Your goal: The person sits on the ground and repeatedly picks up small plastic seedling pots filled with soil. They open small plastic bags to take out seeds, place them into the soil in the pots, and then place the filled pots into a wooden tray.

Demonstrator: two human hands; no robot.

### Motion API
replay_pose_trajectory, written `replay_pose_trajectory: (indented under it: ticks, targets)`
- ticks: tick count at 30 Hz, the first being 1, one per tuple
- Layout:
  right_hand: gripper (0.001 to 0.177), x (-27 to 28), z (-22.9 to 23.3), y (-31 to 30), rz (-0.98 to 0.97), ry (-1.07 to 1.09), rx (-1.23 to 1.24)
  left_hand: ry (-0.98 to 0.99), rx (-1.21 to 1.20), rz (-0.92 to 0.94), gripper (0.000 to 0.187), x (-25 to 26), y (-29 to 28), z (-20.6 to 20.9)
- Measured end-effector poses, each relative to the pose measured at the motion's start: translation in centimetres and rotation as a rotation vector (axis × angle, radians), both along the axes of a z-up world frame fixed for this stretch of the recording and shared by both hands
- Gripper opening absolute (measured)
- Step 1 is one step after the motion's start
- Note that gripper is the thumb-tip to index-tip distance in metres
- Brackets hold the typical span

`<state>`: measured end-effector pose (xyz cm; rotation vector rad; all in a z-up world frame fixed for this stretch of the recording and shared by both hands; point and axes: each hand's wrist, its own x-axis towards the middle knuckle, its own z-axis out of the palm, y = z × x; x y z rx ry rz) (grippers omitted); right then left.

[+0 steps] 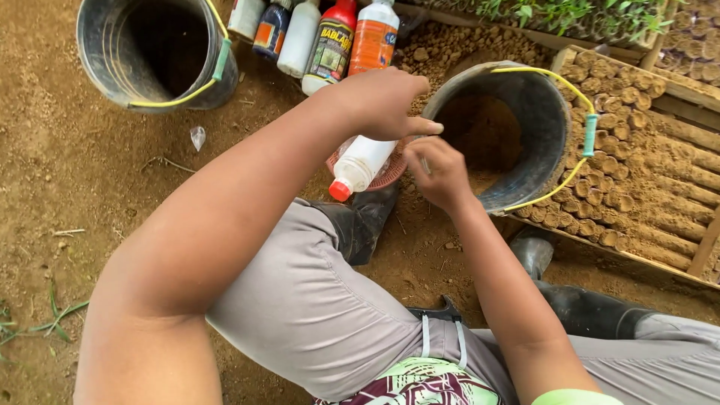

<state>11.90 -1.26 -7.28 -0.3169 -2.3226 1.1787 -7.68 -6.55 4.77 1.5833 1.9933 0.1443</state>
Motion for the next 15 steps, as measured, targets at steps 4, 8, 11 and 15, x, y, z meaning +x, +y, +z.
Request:
replay_pose_trajectory:
  ticks: [4,8,11,15]
  targets:
    - [0.003,-1.1,-3.8,-3.0,0.222,-0.301,-0.014,-0.051,0.039,-0.037,0.052,0.7,0.4,0.2]
    - [0.023,-1.2,-13.5,-4.7,0.365,-0.745,0.475,-0.052,0.023,-0.044,0.054,1.3,0.9,0.6]
    - [0.035,-1.9,-16.6,-5.6,0.354,-0.792,0.437,-0.037,0.051,-0.054,0.053,1.1,1.0,0.4]
    - [0.038,-2.4,-18.4,-5.9,0.301,-0.846,0.453,-0.016,0.049,-0.067,0.052,0.8,1.2,-0.2]
